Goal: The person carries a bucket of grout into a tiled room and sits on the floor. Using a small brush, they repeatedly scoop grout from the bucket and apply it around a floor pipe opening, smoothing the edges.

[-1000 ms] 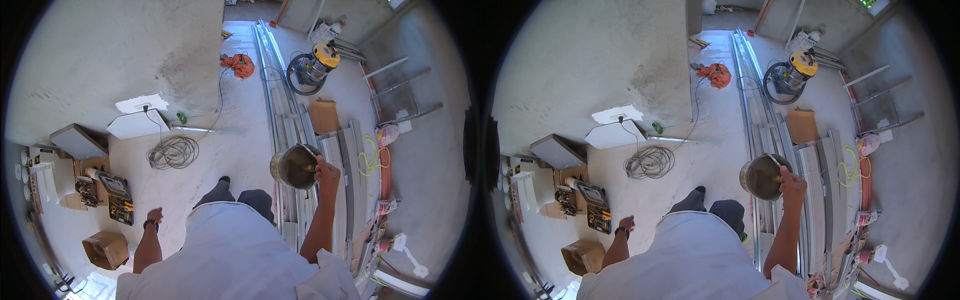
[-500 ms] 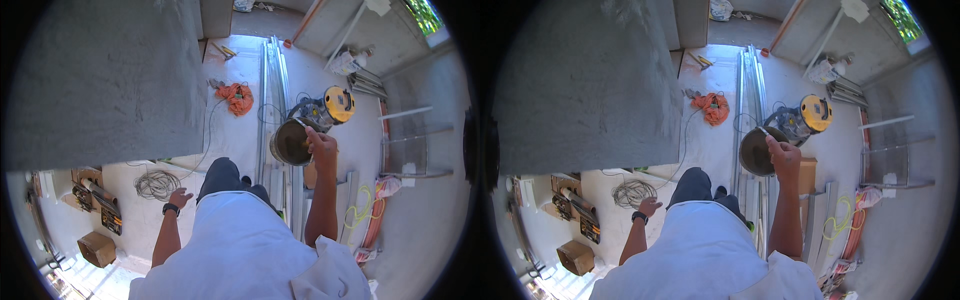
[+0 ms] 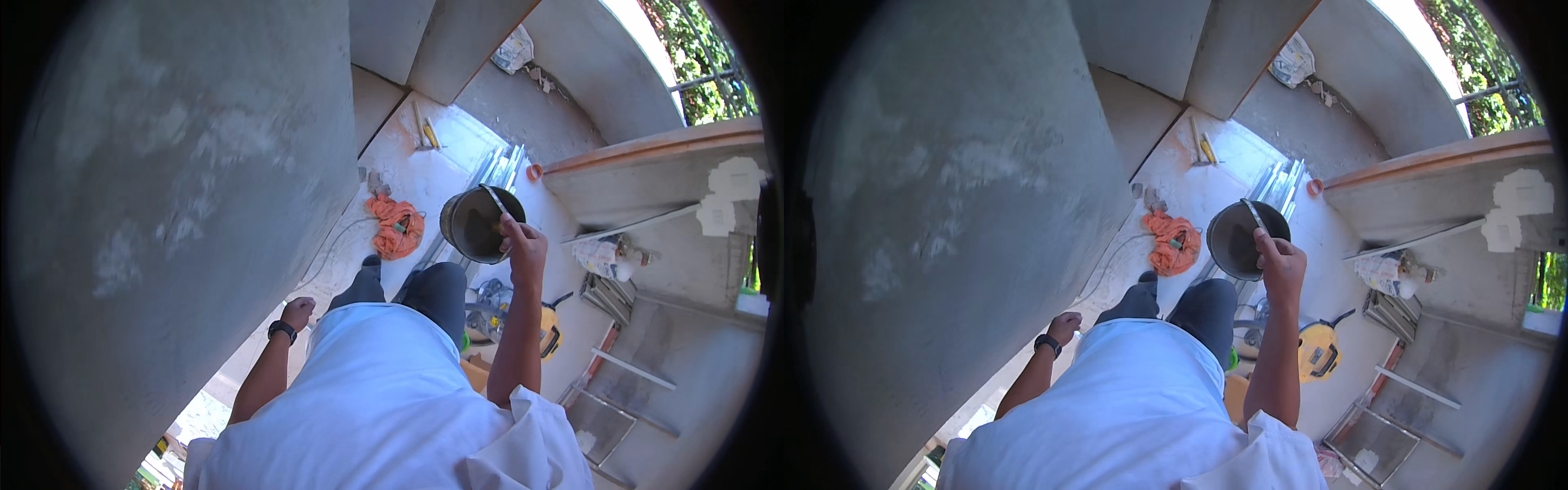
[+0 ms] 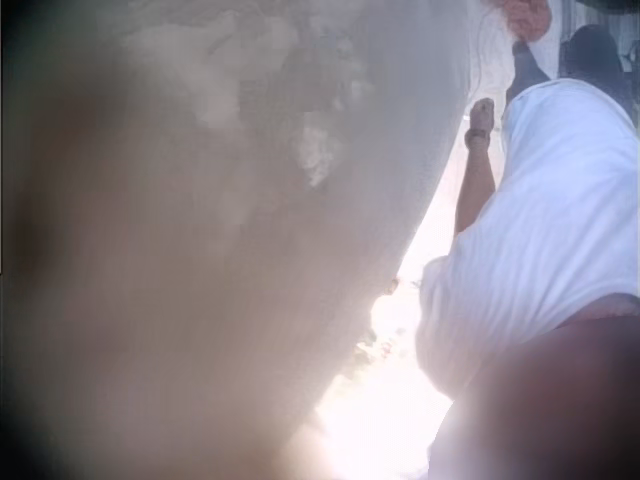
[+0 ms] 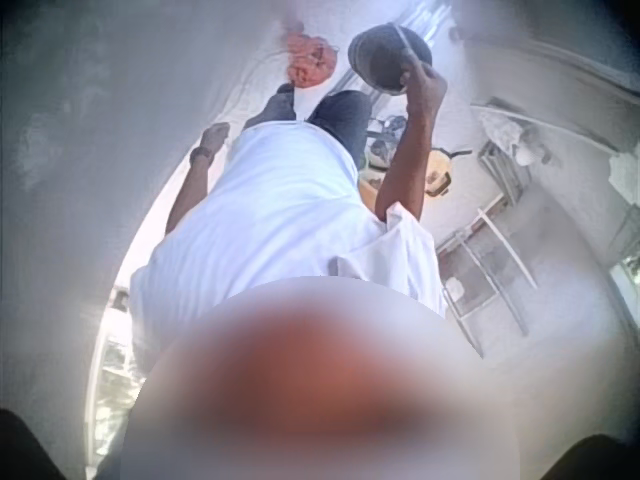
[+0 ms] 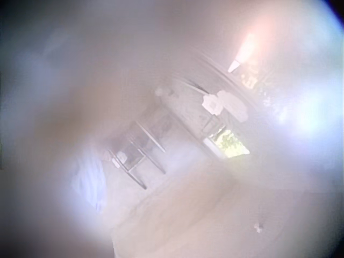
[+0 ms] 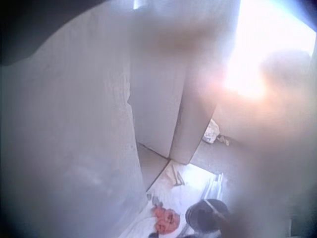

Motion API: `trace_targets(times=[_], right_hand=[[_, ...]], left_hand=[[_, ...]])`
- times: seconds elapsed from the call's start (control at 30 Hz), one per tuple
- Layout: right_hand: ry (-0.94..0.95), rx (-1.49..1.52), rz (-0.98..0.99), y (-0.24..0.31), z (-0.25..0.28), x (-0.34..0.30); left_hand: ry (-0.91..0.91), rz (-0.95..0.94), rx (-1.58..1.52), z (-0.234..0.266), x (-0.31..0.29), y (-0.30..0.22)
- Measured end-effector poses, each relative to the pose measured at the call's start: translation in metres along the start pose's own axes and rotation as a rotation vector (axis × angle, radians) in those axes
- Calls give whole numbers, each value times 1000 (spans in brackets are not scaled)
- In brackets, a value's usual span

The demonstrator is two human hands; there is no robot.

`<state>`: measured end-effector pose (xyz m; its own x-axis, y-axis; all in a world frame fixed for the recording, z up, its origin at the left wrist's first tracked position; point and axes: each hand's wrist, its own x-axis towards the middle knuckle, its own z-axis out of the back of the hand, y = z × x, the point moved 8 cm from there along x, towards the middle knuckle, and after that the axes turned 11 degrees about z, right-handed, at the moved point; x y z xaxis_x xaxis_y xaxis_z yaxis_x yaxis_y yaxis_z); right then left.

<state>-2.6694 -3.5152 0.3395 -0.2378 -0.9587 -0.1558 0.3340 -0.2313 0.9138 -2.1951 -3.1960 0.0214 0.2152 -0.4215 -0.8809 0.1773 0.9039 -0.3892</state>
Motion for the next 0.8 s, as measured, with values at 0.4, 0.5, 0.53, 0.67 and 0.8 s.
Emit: trace_targets(times=[0.4, 0.5, 0.53, 0.67, 0.8], right_hand=[[731, -330, 291, 89, -181, 373], [856, -271, 379, 117, -235, 425], [907, -355, 420, 125, -262, 438], [1076, -253, 571, 161, -367, 478], [1253, -322, 708, 173, -481, 497]], left_hand=[[-366, 456, -617, -92, 67, -186], [-205, 825, -1035, -208, 40, -179], [-115, 837, -1052, -235, 35, -189], [-27, 799, -939, -301, 20, -234], [-81, 792, -1343, -338, 47, -285]])
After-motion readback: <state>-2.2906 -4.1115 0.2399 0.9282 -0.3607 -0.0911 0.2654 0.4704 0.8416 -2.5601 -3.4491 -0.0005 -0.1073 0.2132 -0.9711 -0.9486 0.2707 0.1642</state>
